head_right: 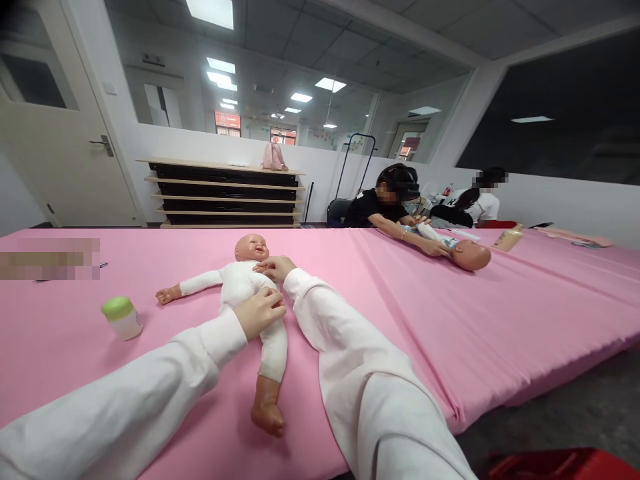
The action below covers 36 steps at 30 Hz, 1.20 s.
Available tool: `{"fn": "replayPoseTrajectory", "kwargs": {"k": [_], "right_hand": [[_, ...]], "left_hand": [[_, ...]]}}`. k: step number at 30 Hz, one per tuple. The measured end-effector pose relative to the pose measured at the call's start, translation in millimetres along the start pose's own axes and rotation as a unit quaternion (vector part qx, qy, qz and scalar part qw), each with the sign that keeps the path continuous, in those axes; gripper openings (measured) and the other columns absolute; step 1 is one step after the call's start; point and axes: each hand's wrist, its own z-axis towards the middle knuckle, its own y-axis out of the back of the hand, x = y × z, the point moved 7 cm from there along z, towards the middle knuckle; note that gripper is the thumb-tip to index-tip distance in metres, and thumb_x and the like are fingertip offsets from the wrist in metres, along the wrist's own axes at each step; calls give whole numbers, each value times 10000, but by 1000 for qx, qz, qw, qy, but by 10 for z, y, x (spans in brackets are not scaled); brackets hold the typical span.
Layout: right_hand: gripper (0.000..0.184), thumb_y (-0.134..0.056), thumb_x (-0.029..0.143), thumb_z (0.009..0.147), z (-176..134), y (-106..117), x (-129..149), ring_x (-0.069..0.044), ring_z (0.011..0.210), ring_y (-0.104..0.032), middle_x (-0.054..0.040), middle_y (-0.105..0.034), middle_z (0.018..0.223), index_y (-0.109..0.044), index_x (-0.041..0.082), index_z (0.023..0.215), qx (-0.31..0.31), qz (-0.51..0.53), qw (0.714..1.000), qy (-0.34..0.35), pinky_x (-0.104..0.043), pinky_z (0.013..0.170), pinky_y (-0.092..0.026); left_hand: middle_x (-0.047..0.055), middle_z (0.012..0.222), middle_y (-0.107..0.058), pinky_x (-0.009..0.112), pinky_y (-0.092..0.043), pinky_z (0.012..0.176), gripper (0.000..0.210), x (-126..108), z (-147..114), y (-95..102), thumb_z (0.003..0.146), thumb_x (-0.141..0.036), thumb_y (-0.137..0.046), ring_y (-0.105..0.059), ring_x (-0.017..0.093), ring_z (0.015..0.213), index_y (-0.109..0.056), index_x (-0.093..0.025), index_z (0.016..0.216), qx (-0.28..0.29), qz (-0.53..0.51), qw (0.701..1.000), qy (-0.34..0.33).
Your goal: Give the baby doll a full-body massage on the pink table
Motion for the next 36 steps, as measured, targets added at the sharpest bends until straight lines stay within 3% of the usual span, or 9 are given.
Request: {"fn": "replayPoseTrajectory", "kwargs": {"k": [4,9,13,16,23,26,30,33,36], "right_hand": [[269,-606,192,695,-3,28,-76,-158,790,-623,-33,-695,906,-680,178,953,-4,0,1000,-31,-258,709,-483],[277,-587,191,680,-246,306,-227,-154,892,-607,-41,-665,991,-649,183,950,-172,133,976,-28,-286,811,-477],[323,-563,293,690,-845,687,-816,-150,1024,-555,-34,-611,1087,-563,209,1001,-455,204,859,-117,-275,812,-488],[352,-549,394,687,-1193,715,-1269,-184,934,-604,-65,-627,1018,-531,190,973,-520,243,788,-222,-284,653,-533],[435,-653,372,614,-967,879,-1043,-212,951,-609,-132,-600,1112,-552,143,969,-510,252,798,-198,-305,727,-536],[356,-669,330,620,-555,881,-523,-191,976,-597,-86,-636,1073,-613,152,923,-433,201,875,-82,-315,853,-489],[224,-608,284,703,-96,427,3,-175,929,-617,-25,-681,972,-677,196,897,-216,97,971,9,-316,868,-471],[197,-579,302,756,58,52,130,-167,950,-615,23,-691,946,-696,267,910,-69,-16,997,28,-275,871,-454],[179,-595,328,759,133,-41,119,-181,958,-616,38,-694,934,-702,308,900,-40,-104,993,26,-261,854,-446]], "left_hand": [[94,869,-552,342,-450,680,214,11,16,-68,865,-103,-354,-498,177,784,-564,-126,830,-29,1,1000,-7],[71,781,-555,288,-449,614,250,-123,-436,483,830,-45,-361,-497,157,729,-577,-143,749,-149,-11,988,-28],[81,881,-598,273,-453,557,309,-387,-1148,792,843,-61,-337,-524,162,723,-577,-173,1002,-221,-19,975,-2],[91,909,-623,254,-479,594,302,-540,-1606,661,852,-96,-360,-561,157,754,-550,-140,1081,-227,-43,971,59],[93,931,-602,257,-505,678,289,-387,-1779,576,843,-80,-414,-566,160,830,-527,-135,1103,-256,-124,951,117],[74,943,-579,285,-503,732,271,-98,-1440,715,843,-64,-407,-547,159,872,-519,-135,1079,-268,-146,941,147],[92,1014,-550,328,-490,779,300,88,-706,575,877,-66,-273,-521,176,945,-520,-92,1046,-233,-150,959,69],[112,940,-569,364,-480,769,241,156,-245,237,849,-40,-329,-520,198,914,-551,-73,937,-173,-117,977,34],[110,907,-572,367,-469,760,200,207,-4,-104,836,-45,-374,-520,195,862,-555,-74,916,-97,-111,989,31]]}}
